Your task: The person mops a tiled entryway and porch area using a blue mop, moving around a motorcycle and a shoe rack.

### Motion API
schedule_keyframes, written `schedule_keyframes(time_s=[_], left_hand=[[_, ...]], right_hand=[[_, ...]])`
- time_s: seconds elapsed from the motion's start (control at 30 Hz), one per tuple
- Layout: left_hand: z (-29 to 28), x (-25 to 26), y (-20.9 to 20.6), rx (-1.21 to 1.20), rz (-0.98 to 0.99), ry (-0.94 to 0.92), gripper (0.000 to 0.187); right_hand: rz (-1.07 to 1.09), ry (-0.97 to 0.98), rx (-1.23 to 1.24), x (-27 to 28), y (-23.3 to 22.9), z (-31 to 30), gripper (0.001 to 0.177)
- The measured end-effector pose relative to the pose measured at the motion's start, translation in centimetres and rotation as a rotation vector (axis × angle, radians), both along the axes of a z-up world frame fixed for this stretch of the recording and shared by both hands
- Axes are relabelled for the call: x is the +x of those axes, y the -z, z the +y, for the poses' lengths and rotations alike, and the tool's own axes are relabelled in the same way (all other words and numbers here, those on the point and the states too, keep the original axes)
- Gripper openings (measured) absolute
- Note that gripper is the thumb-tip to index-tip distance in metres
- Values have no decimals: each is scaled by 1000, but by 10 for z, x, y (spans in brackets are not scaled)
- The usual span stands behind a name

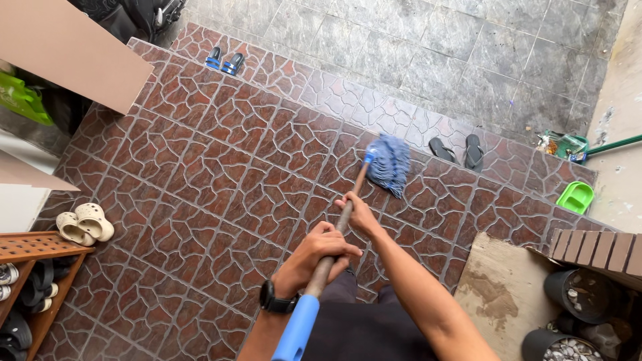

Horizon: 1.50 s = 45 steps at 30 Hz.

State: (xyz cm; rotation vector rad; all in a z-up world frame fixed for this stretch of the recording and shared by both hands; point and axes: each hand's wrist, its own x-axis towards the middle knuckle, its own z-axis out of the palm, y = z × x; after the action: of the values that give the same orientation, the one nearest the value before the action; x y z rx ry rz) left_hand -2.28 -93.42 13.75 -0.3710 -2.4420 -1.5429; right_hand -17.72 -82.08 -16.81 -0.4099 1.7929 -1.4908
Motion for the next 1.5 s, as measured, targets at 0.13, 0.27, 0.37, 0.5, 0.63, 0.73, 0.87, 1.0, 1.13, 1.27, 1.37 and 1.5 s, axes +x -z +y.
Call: schedule_keyframes(time_s=[0.13,0.27,0.37,0.5,0.63,0.73,0.87,1.0,1.13,1.27,1.37,1.5], left_hand=[[-20,14,0,-35,56,-26,25],[-31,26,-5,17,80,-117,23],[-27,25,-8,46,-14,-111,22],[11,19,9,45,-20,-52,23],[50,6,36,63,-82,33,25],[76,-4,59,123,-113,81,23],[104,-19,84,181,-111,153,22],[119,-21,84,175,-140,242,21],[109,-11,70,203,-191,368,23],[72,-9,62,197,-187,379,25],[29,0,57,180,-171,380,24],[-33,9,49,148,-162,351,25]], right_hand=[[173,-136,114,19,-25,-16,23],[301,-305,453,27,-64,-11,40],[364,-255,409,24,-67,12,44],[331,-227,538,25,-48,68,41],[347,-173,564,9,-33,127,38],[302,-103,626,5,-20,167,34],[232,46,673,10,-12,207,32],[215,115,699,23,-13,230,31],[166,186,548,38,-15,233,33],[124,237,567,42,-12,197,38],[272,206,502,46,-9,152,37],[196,221,468,53,-6,80,34]])
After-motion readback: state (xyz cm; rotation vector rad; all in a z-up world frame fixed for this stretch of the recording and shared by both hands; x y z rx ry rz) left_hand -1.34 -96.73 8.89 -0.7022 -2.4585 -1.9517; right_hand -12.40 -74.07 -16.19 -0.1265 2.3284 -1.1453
